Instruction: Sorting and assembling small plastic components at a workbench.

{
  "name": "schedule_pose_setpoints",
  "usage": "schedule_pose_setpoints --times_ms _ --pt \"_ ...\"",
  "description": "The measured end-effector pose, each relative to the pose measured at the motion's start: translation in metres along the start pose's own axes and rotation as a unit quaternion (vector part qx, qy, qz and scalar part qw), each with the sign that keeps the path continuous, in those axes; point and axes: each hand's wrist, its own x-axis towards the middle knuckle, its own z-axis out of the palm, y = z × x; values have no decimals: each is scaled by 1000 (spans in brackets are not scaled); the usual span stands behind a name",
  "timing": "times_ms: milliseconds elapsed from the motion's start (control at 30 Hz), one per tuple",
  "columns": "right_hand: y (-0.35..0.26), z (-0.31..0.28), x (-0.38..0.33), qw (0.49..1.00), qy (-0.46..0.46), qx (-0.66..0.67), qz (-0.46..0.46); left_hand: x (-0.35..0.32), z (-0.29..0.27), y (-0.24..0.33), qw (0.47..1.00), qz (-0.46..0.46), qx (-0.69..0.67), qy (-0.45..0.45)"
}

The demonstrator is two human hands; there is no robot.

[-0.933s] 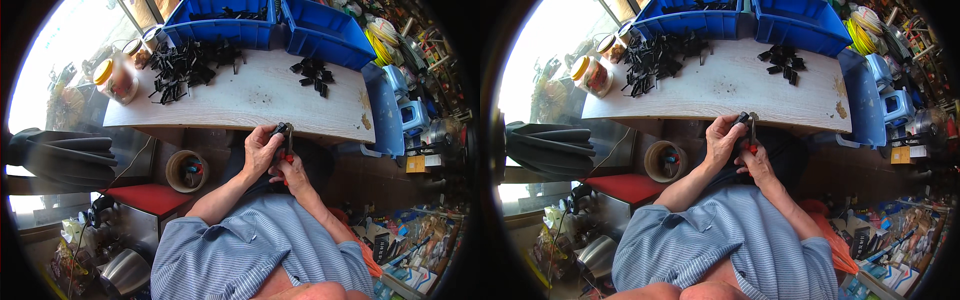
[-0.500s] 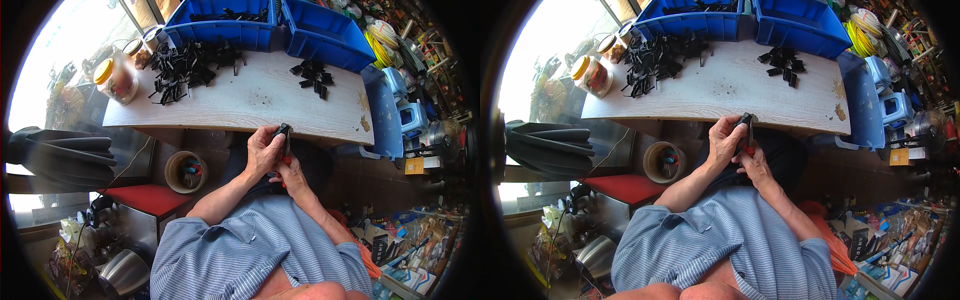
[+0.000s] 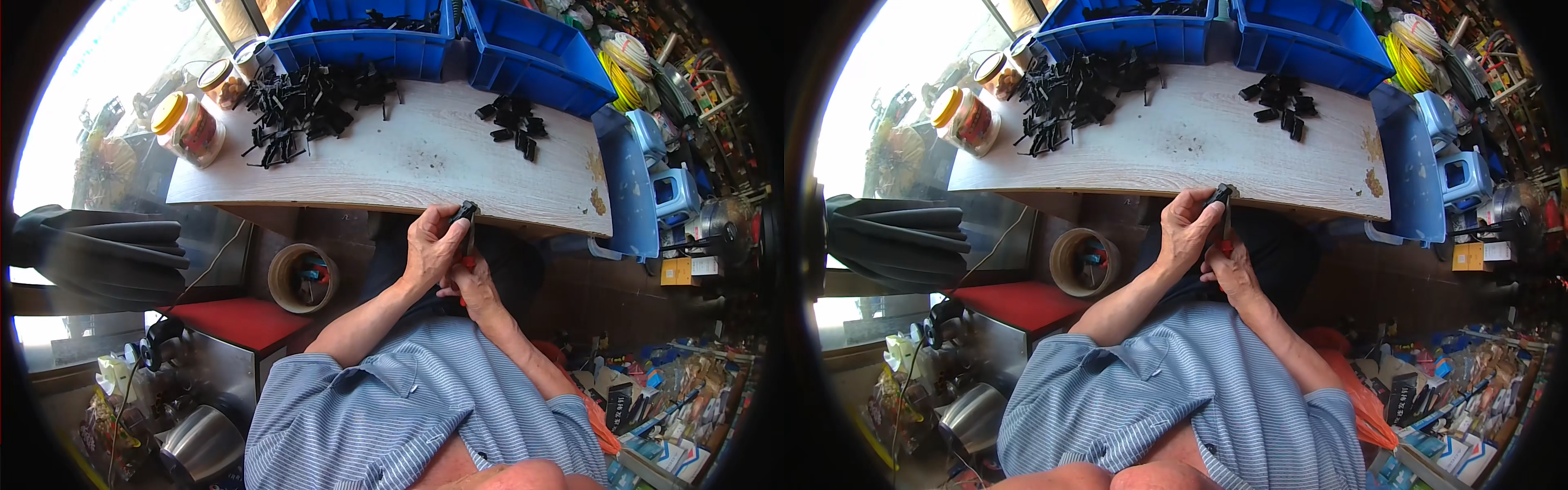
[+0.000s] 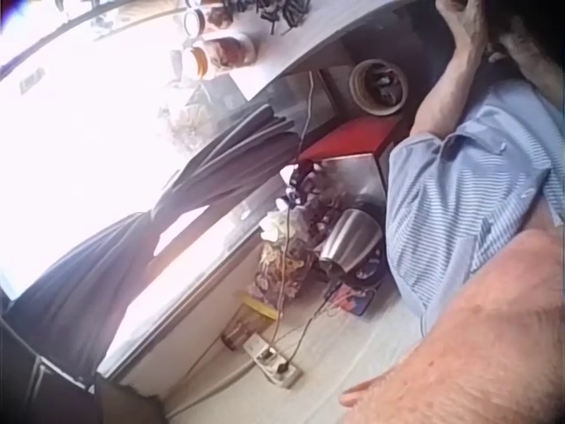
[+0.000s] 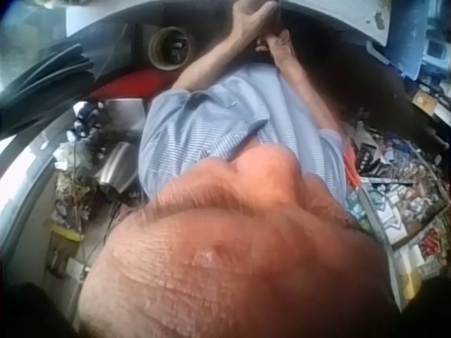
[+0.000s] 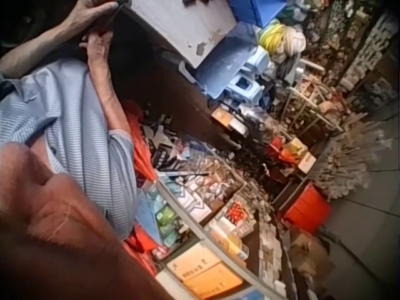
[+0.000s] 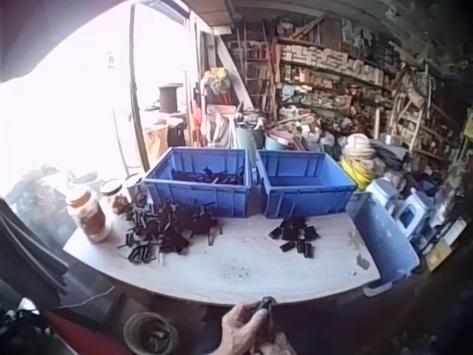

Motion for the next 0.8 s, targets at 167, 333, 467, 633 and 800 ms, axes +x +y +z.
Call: schedule_pose_setpoints --times_ms 167,333,467,633,800 --pt "1 -1 3 999 -12 23 41 1 -3 -9 999 9 33 -9" --pt "-1 2 -1 999 -2 40 24 1 0 -5 998 -11 61 -9" --pt "4 -1 1 999 -35 32 19 1 0 -8 999 8 44 10" --pt "-2 3 -3 999 -19 33 11 -1 -1 -10 998 3 58 16" --pt "-6 3 -5 999 -22 26 4 -1 0 -9 999 7 39 11"
